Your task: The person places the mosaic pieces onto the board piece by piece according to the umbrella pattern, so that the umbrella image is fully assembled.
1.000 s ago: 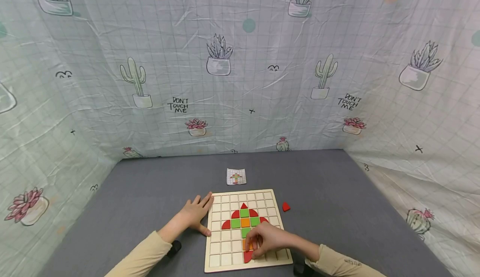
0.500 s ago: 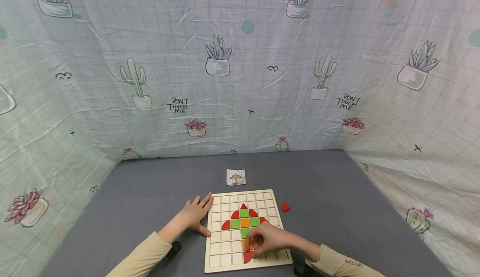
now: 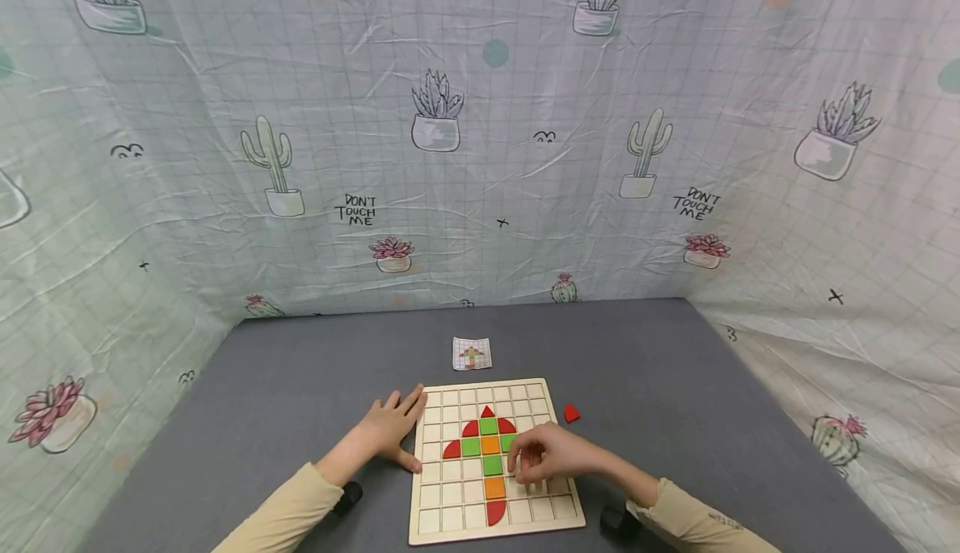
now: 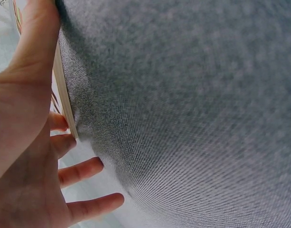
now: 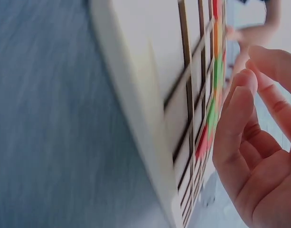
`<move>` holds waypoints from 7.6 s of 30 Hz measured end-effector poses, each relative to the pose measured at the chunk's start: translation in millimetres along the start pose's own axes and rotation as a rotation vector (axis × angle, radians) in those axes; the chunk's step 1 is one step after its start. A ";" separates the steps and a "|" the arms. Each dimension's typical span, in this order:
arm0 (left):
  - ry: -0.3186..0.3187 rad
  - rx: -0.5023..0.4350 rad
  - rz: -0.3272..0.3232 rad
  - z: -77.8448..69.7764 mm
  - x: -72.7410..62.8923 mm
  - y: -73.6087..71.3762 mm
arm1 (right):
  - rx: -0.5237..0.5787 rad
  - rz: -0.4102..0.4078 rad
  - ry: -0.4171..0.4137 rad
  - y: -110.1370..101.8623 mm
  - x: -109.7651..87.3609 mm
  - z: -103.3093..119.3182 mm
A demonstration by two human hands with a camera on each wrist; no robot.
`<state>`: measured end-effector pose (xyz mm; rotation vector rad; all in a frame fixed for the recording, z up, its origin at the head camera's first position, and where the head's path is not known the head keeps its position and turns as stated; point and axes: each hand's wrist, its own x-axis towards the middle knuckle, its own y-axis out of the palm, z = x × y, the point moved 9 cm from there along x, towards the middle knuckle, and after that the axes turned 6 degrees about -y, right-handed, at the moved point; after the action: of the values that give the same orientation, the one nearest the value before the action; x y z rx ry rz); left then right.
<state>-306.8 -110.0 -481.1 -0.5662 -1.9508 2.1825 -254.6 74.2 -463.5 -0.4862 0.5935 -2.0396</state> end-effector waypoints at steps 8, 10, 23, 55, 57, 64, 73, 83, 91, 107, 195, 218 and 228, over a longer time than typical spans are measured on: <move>-0.003 0.029 -0.005 1.5 1.5 1.1 | -0.063 -0.076 0.014 -34.0 -19.4 -10.5; -0.001 0.026 -0.006 1.6 1.9 1.8 | -0.068 -0.097 0.037 -42.2 -25.0 -15.7; -0.007 0.008 0.010 3.3 3.1 1.2 | -0.041 -0.253 0.163 -81.0 -55.6 -45.4; -0.004 -0.003 0.003 3.3 1.1 1.5 | -0.216 -0.260 0.302 -100.6 -54.7 -92.4; -0.004 -0.004 0.001 3.3 1.0 1.2 | -0.213 -0.250 0.298 -100.7 -53.9 -92.8; -0.005 -0.006 0.005 3.1 1.9 2.0 | -0.210 -0.237 0.267 -102.1 -51.9 -89.3; 0.003 0.004 0.009 0.7 0.5 1.2 | -0.252 -0.274 0.295 -102.3 -53.2 -89.3; 0.022 -0.042 -0.010 12.4 13.4 18.6 | -0.413 -0.307 0.280 -102.0 -45.0 -84.4; -0.004 -0.013 0.012 2.5 0.2 -0.2 | -0.373 -0.310 0.297 -102.1 -45.7 -86.8; -0.013 -0.003 0.013 2.0 2.0 3.4 | -0.283 -0.271 0.270 -97.7 -45.3 -80.8; -0.005 -0.031 0.020 2.2 -1.0 -1.8 | -0.254 0.163 0.063 51.1 41.3 19.0; 0.003 -0.016 0.020 4.2 0.7 -2.3 | -0.286 0.122 0.143 45.8 45.5 19.2; -0.011 -0.017 0.025 0.6 -1.4 -1.5 | -0.252 0.123 0.158 44.0 41.9 16.4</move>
<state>-305.9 -110.9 -479.3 -0.5857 -1.9804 2.1905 -236.7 14.4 -471.6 -0.4263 0.9608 -1.9066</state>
